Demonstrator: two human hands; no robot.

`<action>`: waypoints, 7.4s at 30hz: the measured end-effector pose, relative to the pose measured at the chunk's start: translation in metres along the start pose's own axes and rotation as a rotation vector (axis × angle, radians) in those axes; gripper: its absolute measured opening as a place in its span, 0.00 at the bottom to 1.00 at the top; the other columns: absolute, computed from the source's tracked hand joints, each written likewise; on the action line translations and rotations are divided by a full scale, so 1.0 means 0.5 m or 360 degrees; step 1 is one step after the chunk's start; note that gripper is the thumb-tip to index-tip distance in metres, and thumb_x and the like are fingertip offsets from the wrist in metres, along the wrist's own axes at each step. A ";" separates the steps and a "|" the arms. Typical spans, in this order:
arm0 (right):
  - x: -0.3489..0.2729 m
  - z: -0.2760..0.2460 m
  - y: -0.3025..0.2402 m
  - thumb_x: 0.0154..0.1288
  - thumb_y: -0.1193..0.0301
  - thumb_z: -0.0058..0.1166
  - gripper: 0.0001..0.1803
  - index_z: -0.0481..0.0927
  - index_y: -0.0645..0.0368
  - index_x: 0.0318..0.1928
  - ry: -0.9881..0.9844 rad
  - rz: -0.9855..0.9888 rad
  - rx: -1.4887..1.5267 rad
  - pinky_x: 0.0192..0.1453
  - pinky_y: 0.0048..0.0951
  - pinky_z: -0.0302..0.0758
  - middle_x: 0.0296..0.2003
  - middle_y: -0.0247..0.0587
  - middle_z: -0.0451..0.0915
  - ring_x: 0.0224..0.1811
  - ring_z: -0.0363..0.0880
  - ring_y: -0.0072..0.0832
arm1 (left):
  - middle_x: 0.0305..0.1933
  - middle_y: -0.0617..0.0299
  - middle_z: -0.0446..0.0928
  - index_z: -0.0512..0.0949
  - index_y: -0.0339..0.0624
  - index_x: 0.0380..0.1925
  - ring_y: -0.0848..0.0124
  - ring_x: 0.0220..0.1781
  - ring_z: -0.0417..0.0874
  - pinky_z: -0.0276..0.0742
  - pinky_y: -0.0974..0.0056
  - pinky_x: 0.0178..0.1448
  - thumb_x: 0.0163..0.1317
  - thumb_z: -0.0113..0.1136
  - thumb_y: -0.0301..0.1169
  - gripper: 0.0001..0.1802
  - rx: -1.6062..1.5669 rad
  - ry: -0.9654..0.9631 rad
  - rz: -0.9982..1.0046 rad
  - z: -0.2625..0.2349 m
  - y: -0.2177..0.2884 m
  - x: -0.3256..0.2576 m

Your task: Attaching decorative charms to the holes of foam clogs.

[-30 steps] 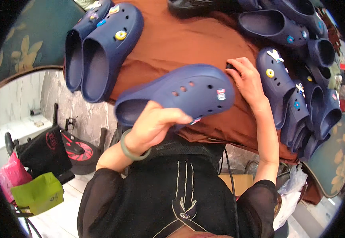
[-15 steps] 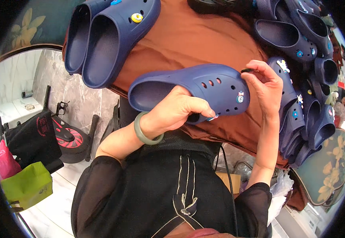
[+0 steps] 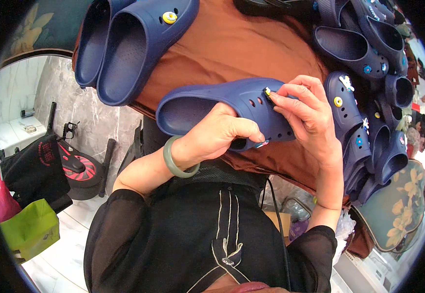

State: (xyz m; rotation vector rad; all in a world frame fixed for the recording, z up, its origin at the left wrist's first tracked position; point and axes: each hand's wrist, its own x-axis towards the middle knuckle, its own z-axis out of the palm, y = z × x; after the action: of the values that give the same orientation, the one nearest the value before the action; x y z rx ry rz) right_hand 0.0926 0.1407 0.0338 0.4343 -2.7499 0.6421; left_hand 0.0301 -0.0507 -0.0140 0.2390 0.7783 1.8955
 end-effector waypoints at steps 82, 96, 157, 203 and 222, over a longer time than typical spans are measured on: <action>0.241 0.125 0.172 0.42 0.76 0.68 0.47 0.63 0.50 0.67 -0.0373 -0.0420 -0.0058 0.69 0.48 0.61 0.66 0.46 0.59 0.70 0.55 0.45 | 0.51 0.49 0.80 0.74 0.39 0.55 0.57 0.54 0.80 0.72 0.60 0.57 0.59 0.60 0.28 0.22 0.2669 0.1195 0.0951 -0.335 0.380 0.017; -0.060 0.107 0.134 0.56 0.68 0.61 0.11 0.75 0.60 0.34 0.0232 0.0015 -0.0087 0.47 0.40 0.73 0.36 0.44 0.74 0.42 0.74 0.42 | 0.49 0.48 0.80 0.74 0.35 0.51 0.55 0.51 0.81 0.73 0.59 0.55 0.59 0.61 0.27 0.20 0.2744 0.1201 0.1082 -0.384 0.394 0.000; -0.091 0.121 0.097 0.59 0.76 0.60 0.11 0.70 0.61 0.26 0.0272 0.0325 -0.0068 0.34 0.37 0.69 0.24 0.43 0.70 0.28 0.70 0.39 | 0.33 0.41 0.79 0.79 0.33 0.28 0.48 0.39 0.82 0.76 0.51 0.42 0.53 0.61 0.45 0.21 0.2759 0.1064 0.0638 -0.220 0.213 0.088; -0.183 -0.317 0.280 0.41 0.66 0.70 0.42 0.67 0.65 0.59 0.0696 0.1086 -0.1755 0.63 0.41 0.60 0.58 0.52 0.66 0.61 0.64 0.45 | 0.59 0.46 0.74 0.70 0.31 0.58 0.58 0.62 0.74 0.65 0.61 0.67 0.64 0.59 0.32 0.25 0.2484 0.0899 0.1184 -0.079 0.233 -0.039; -0.149 -0.035 -0.102 0.51 0.65 0.56 0.18 0.78 0.56 0.44 0.0210 -0.0748 -0.1140 0.45 0.31 0.70 0.48 0.40 0.78 0.41 0.74 0.25 | 0.56 0.57 0.73 0.63 0.33 0.62 0.69 0.57 0.74 0.68 0.64 0.62 0.60 0.61 0.29 0.31 0.0945 -0.0095 0.0303 0.117 0.040 0.042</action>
State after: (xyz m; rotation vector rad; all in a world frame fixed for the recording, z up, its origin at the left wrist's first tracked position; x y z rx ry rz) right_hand 0.1823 0.1216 0.0432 0.7730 -2.3944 -0.4038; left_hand 0.0345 -0.0139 0.0396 0.7554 1.3031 1.7764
